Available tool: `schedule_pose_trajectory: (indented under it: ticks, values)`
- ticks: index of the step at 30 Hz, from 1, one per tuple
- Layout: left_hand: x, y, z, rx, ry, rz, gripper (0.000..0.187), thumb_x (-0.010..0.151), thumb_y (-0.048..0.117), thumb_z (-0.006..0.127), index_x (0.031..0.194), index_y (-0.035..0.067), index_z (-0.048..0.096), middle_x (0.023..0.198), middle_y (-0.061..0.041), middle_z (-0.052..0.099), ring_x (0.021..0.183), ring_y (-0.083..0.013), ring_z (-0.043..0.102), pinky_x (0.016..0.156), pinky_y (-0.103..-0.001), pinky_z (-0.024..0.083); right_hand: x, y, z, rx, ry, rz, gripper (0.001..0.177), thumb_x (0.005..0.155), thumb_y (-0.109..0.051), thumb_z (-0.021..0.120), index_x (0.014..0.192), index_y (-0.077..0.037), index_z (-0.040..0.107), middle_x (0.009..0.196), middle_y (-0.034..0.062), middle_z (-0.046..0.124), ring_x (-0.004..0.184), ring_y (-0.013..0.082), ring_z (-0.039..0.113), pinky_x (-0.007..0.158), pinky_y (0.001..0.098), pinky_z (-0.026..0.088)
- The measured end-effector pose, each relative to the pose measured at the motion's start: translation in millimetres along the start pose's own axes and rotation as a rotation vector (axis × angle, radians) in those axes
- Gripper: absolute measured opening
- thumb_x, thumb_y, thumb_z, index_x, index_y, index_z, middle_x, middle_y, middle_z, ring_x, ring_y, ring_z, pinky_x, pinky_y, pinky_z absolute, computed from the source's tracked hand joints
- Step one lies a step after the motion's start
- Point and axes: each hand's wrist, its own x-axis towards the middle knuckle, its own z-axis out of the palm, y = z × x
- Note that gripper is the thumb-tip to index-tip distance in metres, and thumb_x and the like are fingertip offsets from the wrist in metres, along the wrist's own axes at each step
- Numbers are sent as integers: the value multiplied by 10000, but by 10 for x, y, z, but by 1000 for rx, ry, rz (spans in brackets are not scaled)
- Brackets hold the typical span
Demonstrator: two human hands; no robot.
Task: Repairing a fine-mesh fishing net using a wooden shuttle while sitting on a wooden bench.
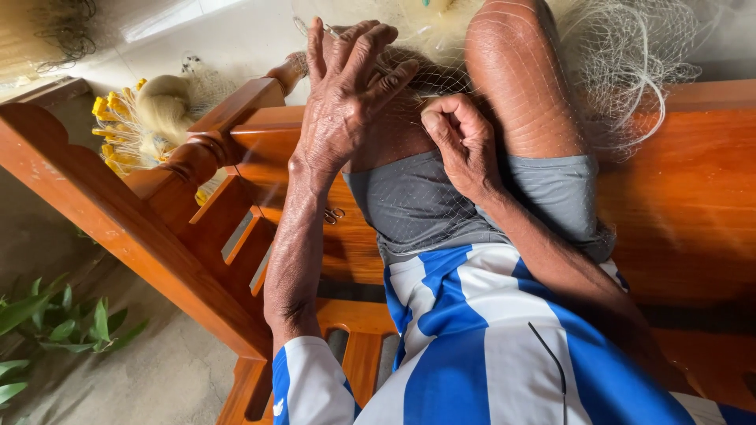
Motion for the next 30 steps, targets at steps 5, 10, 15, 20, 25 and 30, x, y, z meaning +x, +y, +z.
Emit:
schedule_pose_trajectory:
  ticks: [5, 10, 15, 20, 25, 30]
  values:
    - [27, -32, 10, -14, 20, 22, 290, 1201, 97, 661, 1476, 159, 728, 1518, -255, 553, 1447, -483, 492, 1202, -780, 101, 3, -8, -12, -3, -4, -19, 235, 1149, -312, 559, 1095, -90, 612, 958, -6, 595, 802, 90, 471, 741, 264, 434]
    - [31, -62, 7, -41, -21, 9, 320, 1207, 170, 565, 1462, 139, 756, 1536, -263, 536, 1464, -489, 448, 1197, -795, 92, 18, -10, -14, 4, -14, -30, 249, 1154, -328, 545, 1083, -96, 602, 929, -16, 563, 796, 87, 452, 735, 265, 416]
    - [8, -117, 61, -124, -43, 23, 321, 1115, 125, 716, 1425, 161, 788, 1499, -225, 588, 1449, -442, 468, 1211, -753, 140, 20, 38, -6, 6, 2, -30, 271, 1153, -356, 546, 1089, -97, 596, 937, -14, 564, 801, 89, 456, 732, 265, 415]
    - [-13, -149, 63, -203, -65, 86, 581, 868, -35, 770, 1431, 107, 762, 1412, -187, 632, 1274, -423, 579, 1156, -646, 259, 23, 18, 35, -38, 25, -27, 216, 1153, -297, 543, 1077, -103, 597, 873, -34, 513, 761, 85, 420, 703, 269, 395]
    - [-89, 136, 157, -245, 0, 123, 573, 1017, -14, 654, 1565, 100, 529, 1388, -196, 686, 1284, -313, 690, 1174, -583, 576, 3, 297, 69, -36, 78, -64, 119, 1108, -197, 633, 1126, -80, 647, 1061, 26, 648, 1027, 151, 601, 963, 315, 489]
    - [-69, 531, 125, -453, 94, 45, 428, 1213, 163, 623, 1619, 183, 491, 1349, -201, 572, 1193, -334, 649, 994, -450, 626, 62, 96, 28, -48, 108, -195, 117, 1042, -39, 568, 1085, -107, 653, 1039, 36, 700, 987, 183, 659, 923, 333, 515]
